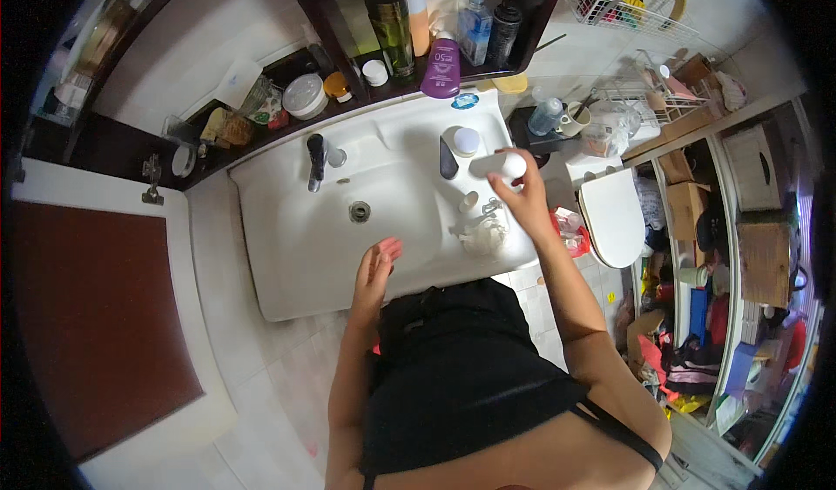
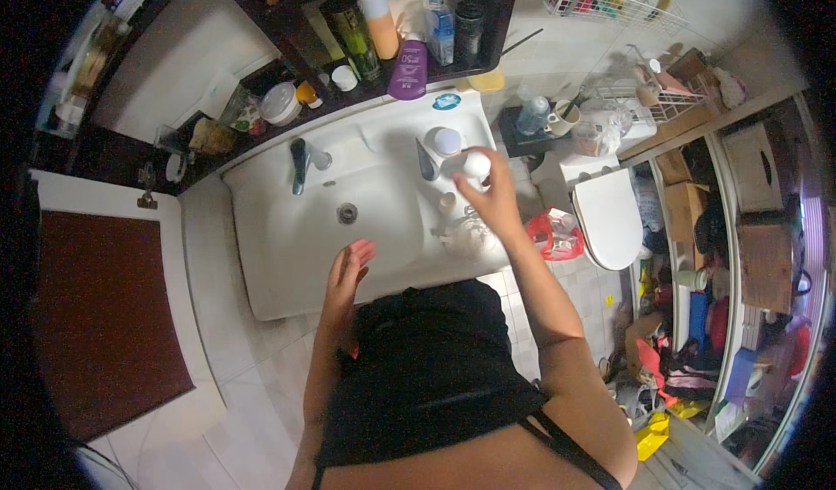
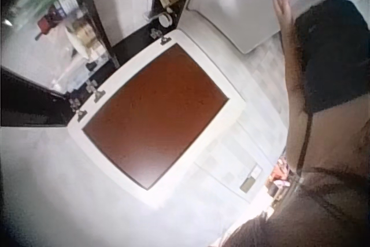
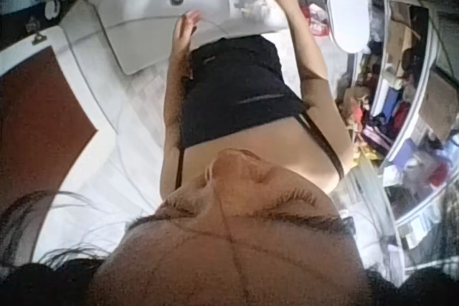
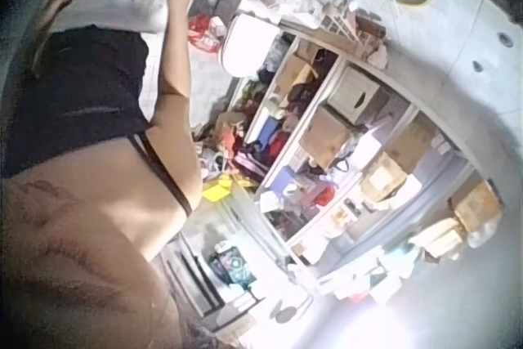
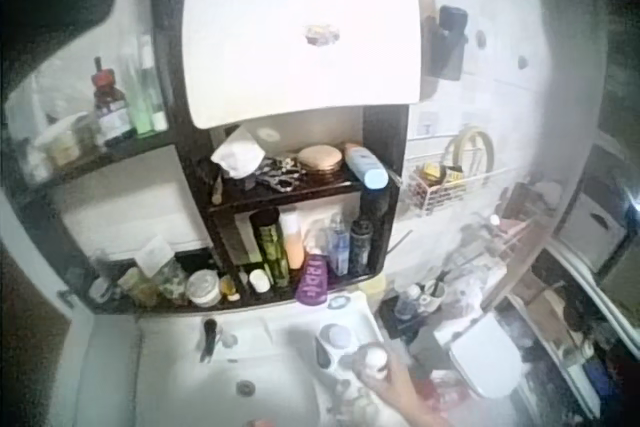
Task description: The person tidies a bathroom area by picking up scattered items such as a headband, tubes, and a plastic bag from the floor and surfaces and placing them into a red waste bin and onto a wire shelf.
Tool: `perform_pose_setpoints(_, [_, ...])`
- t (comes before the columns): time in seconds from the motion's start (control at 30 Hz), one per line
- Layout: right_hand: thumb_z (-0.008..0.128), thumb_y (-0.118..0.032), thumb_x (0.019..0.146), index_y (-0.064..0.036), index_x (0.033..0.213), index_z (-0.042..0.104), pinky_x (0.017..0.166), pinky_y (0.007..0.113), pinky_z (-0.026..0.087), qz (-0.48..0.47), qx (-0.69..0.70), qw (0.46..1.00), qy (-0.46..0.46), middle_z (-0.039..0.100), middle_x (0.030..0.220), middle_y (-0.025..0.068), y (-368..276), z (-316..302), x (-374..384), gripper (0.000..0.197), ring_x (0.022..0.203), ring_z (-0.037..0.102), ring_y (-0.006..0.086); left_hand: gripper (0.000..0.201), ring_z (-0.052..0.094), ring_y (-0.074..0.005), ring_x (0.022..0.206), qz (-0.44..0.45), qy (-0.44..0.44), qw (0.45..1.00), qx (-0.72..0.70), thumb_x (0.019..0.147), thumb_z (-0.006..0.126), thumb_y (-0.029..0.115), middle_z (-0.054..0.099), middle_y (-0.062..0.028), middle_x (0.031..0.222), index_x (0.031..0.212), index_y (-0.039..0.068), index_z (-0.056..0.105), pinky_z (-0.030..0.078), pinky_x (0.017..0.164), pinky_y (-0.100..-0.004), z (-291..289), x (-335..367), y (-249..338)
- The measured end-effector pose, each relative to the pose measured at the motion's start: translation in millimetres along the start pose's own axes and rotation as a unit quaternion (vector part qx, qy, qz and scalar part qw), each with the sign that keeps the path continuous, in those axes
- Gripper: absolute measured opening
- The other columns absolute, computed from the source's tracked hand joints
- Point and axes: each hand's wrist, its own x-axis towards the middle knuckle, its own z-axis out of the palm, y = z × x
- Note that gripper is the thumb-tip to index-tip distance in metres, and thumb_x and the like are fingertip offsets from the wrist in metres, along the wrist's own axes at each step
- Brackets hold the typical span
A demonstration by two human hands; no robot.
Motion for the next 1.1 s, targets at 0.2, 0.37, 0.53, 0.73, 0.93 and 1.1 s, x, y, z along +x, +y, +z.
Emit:
perform_pose_setpoints(0.2, [0.077, -0.019, 0.072, -0.0039, 0.109, 0.06, 0.073, 0.037, 0.05, 0.108, -0.151, 0.98, -0.078, 0.065, 0.094, 0.0167, 109, 34, 13, 0.043, 0.081, 0.065, 0.0283, 0.042, 0.055, -0.0179, 0.114, -0.027, 0.011, 0.999, -0.023, 0.099, 0.049, 0.032, 0.06, -0.0093, 0.122, 0.129, 0.003, 0.05, 0.037, 0.096, -0.0312, -42, -4, -12])
perform_pose_setpoints(0.37, [0.078, -0.02, 0.07, -0.0053, 0.108, 0.06, 0.072, 0.042, 0.051, 0.108, -0.205, 0.969, -0.091, 0.067, 0.09, 0.0184, 143, 51, -8, 0.045, 0.081, 0.066, 0.0332, 0.042, 0.053, -0.0183, 0.116, -0.05, 0.018, 0.998, -0.032, 0.099, 0.048, 0.033, 0.058, -0.0085, 0.122, 0.13, 0.004, 0.049, 0.037, 0.098, -0.0332, -59, -12, -3])
perform_pose_setpoints(0.53, [0.08, -0.019, 0.068, -0.0053, 0.109, 0.059, 0.07, 0.04, 0.051, 0.106, -0.205, 0.969, -0.084, 0.066, 0.086, 0.0169, 149, 51, -11, 0.048, 0.08, 0.066, 0.0309, 0.045, 0.052, -0.0196, 0.119, -0.054, -0.005, 0.998, -0.029, 0.099, 0.046, 0.038, 0.057, -0.0093, 0.126, 0.129, 0.005, 0.049, 0.037, 0.1, -0.034, -84, -6, -17])
perform_pose_setpoints(0.73, [0.081, -0.017, 0.07, -0.0034, 0.123, 0.05, 0.076, 0.036, 0.055, 0.089, -0.152, 0.979, -0.105, 0.065, 0.107, 0.0164, 163, 35, -16, 0.063, 0.09, 0.068, 0.0257, 0.035, 0.057, -0.0144, 0.11, -0.053, -0.001, 0.997, -0.056, 0.098, 0.051, 0.029, 0.062, -0.0047, 0.117, 0.124, 0.006, 0.054, 0.039, 0.091, -0.0281, -84, 6, -16])
perform_pose_setpoints(0.93, [0.078, -0.017, 0.072, -0.0013, 0.122, 0.051, 0.081, 0.04, 0.052, 0.121, -0.256, 0.957, -0.06, 0.061, 0.11, 0.0202, 129, 21, -17, 0.059, 0.095, 0.064, 0.0326, 0.037, 0.057, -0.0133, 0.109, -0.056, -0.011, 0.997, -0.048, 0.097, 0.052, 0.031, 0.062, -0.0047, 0.117, 0.124, 0.006, 0.054, 0.039, 0.089, -0.0271, -90, 19, -27])
perform_pose_setpoints(1.1, [0.072, -0.014, 0.075, -0.0053, 0.114, 0.056, 0.082, 0.043, 0.047, -0.02, -0.293, 0.954, 0.062, 0.058, 0.103, 0.0162, 36, 14, 17, 0.043, 0.097, 0.057, 0.037, 0.039, 0.057, -0.013, 0.109, -0.07, -0.022, 0.997, -0.036, 0.098, 0.052, 0.033, 0.062, -0.0049, 0.118, 0.126, 0.006, 0.053, 0.039, 0.09, -0.0273, -86, 25, -24])
